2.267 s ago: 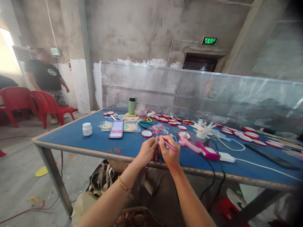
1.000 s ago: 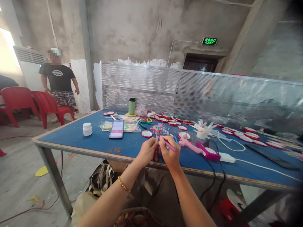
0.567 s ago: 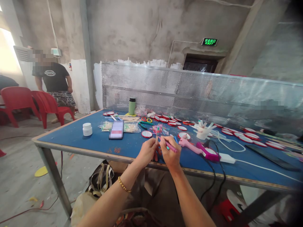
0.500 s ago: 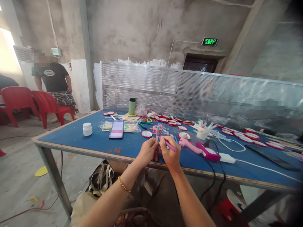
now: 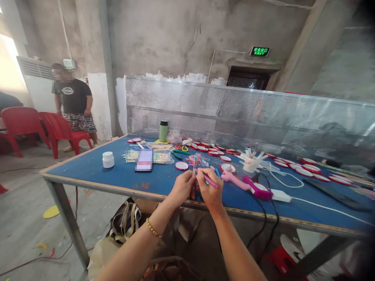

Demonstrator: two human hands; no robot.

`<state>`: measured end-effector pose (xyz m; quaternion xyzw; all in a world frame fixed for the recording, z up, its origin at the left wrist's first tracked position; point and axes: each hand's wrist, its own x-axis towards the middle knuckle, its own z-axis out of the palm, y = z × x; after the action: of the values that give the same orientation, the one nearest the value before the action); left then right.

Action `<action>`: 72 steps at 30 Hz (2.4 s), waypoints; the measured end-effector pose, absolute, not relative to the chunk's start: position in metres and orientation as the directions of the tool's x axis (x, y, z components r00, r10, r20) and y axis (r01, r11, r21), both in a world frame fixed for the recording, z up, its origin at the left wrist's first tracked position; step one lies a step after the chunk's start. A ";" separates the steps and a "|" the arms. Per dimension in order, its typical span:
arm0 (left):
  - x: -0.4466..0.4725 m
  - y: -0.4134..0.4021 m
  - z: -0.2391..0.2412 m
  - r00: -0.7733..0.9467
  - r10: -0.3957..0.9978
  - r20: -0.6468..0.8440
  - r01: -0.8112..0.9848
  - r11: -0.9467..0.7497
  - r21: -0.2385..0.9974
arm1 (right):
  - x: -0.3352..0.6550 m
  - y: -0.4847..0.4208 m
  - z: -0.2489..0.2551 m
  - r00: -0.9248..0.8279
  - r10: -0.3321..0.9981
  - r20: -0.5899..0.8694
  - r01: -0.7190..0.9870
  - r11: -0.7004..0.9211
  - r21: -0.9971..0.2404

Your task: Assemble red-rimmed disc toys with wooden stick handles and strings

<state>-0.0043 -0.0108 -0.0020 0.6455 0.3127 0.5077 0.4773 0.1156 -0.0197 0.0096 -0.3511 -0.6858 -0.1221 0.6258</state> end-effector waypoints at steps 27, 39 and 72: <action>-0.005 -0.012 -0.001 0.294 0.886 0.358 -0.064 -0.355 0.933 | 0.117 -0.020 0.008 0.046 0.341 0.939 0.654 0.700 -0.286; -0.005 -0.012 -0.001 0.294 0.890 0.348 -0.074 -0.342 0.937 | 0.117 -0.019 0.008 0.050 0.339 0.940 0.662 0.693 -0.285; -0.005 -0.009 -0.005 0.299 0.887 0.353 -0.069 -0.349 0.935 | 0.116 -0.019 0.008 0.058 0.344 0.937 0.657 0.694 -0.295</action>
<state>-0.0047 -0.0091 -0.0048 0.6501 0.3143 0.5018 0.4763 0.1164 -0.0191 0.0082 -0.3706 -0.6748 -0.1250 0.6259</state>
